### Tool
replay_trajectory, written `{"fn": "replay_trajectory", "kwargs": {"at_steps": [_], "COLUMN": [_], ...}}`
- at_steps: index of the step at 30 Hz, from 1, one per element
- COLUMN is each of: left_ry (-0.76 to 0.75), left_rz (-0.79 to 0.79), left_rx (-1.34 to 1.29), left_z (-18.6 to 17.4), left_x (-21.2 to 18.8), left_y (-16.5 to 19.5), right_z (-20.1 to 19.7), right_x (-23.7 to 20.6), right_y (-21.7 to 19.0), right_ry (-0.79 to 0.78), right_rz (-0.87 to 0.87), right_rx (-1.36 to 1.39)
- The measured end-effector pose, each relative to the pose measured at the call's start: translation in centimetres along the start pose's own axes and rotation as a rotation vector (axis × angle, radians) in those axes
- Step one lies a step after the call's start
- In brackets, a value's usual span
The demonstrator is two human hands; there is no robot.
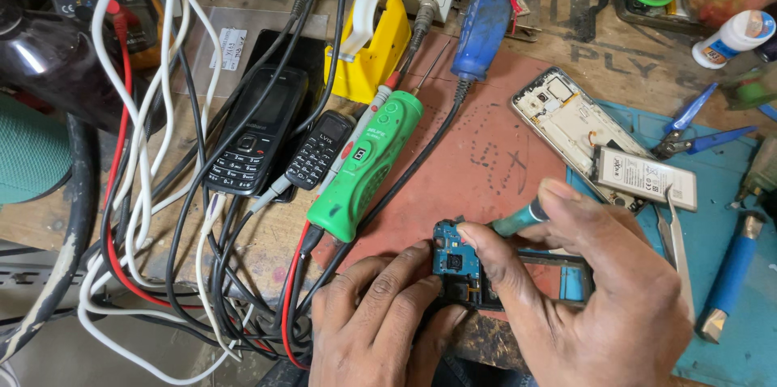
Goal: The person handles a disassembled mobile phone, using a brush to clean the motherboard and tweezers to adjust small components. The person then uses a screwdriver to tighten screws on the phone frame.
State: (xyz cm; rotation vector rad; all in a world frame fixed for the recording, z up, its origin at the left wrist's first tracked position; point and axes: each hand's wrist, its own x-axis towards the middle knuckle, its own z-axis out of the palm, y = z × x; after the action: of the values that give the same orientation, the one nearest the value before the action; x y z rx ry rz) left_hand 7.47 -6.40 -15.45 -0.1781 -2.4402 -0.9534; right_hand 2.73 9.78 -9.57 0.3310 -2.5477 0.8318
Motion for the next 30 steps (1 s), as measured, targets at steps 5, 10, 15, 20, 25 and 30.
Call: {"fn": "replay_trajectory", "kwargs": {"at_steps": [5,10,15,20,25,30], "left_ry": [0.037,0.049,0.035,0.034,0.027,0.018], "left_rz": [0.043,0.045,0.035,0.027,0.021,0.025], "left_rx": [0.014,0.008,0.007,0.015,0.009,-0.002], "left_z": [0.1,0.3,0.3,0.3,0.2,0.2], "left_x": [0.1,0.0,-0.2,-0.3,-0.3,-0.1], "left_y": [-0.1,-0.2,-0.3,-0.2,-0.1,-0.1], "right_z": [0.3,0.5,0.7,1.0,0.5,0.6], "right_x": [0.3,0.0,-0.4,0.3,0.6,-0.3], "right_y": [-0.5,0.6,0.8,0.1,0.5,1.2], "right_ry": [0.022,0.083,0.109,0.099,-0.045,0.033], "right_rz": [0.073,-0.022,-0.004,-0.067,-0.128,-0.044], "right_rx": [0.483,0.484,0.242,0.343,0.397,0.302]}}
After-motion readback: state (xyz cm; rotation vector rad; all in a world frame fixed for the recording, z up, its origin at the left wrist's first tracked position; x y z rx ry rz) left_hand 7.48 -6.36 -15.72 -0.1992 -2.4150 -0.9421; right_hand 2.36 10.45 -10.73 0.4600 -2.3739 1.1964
